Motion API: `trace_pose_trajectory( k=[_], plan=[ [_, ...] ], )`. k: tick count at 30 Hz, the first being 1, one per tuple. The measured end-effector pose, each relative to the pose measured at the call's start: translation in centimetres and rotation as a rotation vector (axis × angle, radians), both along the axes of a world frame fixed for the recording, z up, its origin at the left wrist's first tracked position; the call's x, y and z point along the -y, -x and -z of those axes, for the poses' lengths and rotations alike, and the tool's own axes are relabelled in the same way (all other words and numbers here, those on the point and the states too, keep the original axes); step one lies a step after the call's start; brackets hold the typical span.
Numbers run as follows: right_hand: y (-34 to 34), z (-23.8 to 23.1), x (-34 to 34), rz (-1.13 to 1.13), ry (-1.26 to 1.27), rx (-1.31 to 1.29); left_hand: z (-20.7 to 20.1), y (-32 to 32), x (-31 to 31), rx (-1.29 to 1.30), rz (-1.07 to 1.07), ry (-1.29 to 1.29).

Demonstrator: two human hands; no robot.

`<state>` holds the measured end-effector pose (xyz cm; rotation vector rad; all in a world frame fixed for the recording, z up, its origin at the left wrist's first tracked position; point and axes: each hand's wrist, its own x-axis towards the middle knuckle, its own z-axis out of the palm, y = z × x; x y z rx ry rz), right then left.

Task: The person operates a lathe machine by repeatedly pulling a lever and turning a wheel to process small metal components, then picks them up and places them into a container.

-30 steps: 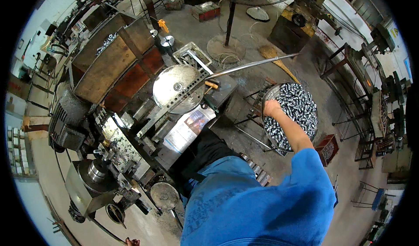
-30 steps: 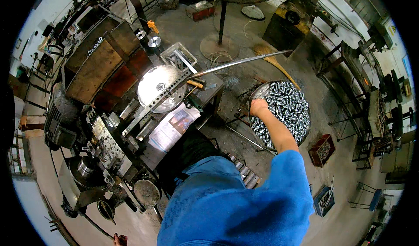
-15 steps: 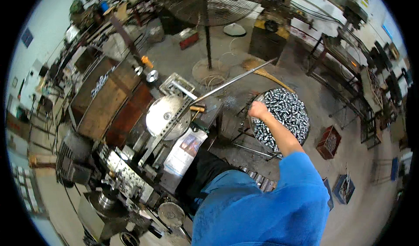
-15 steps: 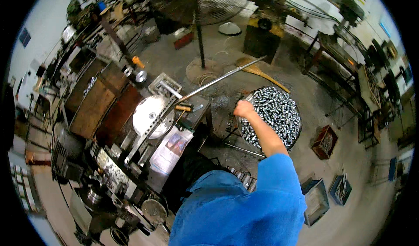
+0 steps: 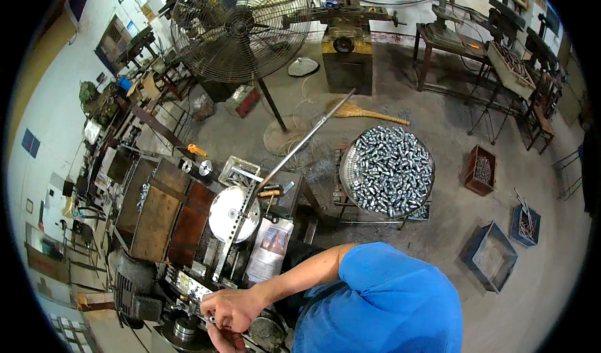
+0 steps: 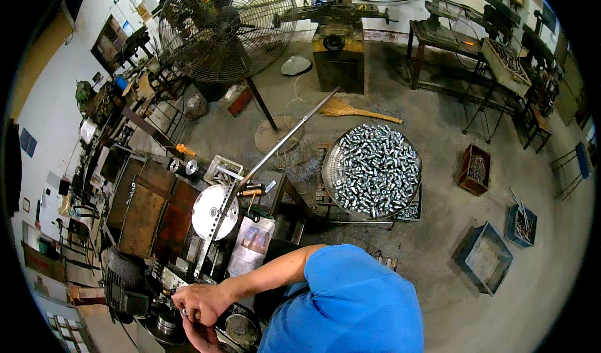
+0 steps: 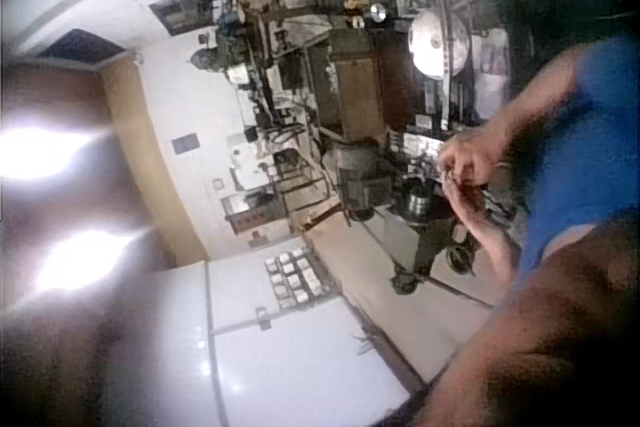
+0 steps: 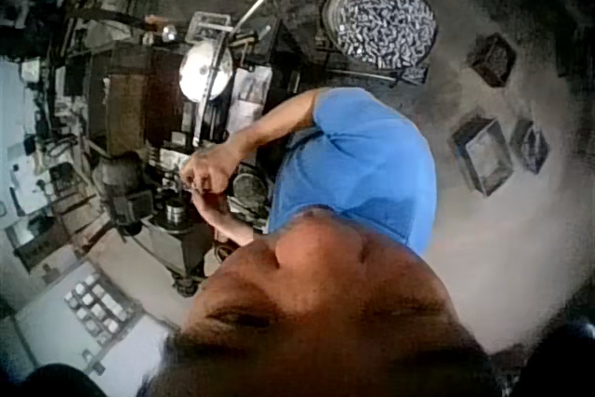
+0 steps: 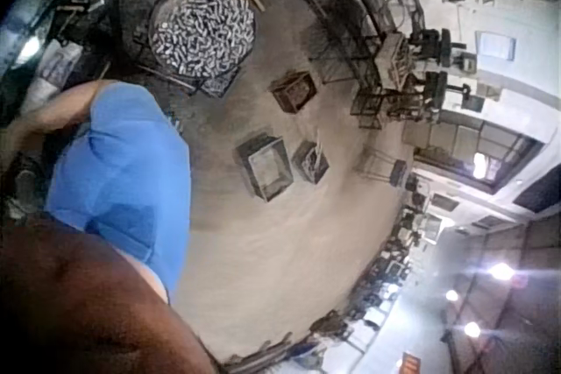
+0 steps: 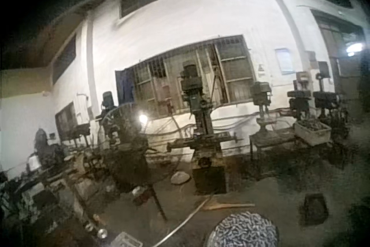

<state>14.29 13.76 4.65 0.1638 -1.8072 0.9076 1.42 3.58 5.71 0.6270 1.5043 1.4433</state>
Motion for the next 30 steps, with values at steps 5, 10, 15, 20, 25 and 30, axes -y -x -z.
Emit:
trace_pose_trajectory(
  k=[5,10,15,20,25,30],
  plan=[
    [0.6,2.0,0.6,0.0,-0.037,0.18,0.1,-0.6,1.4,-0.043,-0.037,0.019],
    [1.3,2.2,1.9,0.062,-0.186,0.433,2.7,4.0,2.0,-0.46,0.154,-0.051],
    [4.1,0.8,2.8,-0.122,-0.323,0.785,0.4,4.1,4.0,-0.625,0.112,0.018],
    [4.7,-0.7,0.1,-0.193,-0.342,0.918,-1.3,8.6,8.5,-0.808,0.103,0.069],
    [11.6,-2.6,-3.3,-0.082,-0.442,0.737,-0.6,15.1,21.8,-1.101,-0.5,0.397],
    [20.0,-0.9,-3.9,0.124,-0.793,1.088,1.9,15.2,31.6,-1.141,-0.528,0.868]
  ],
)
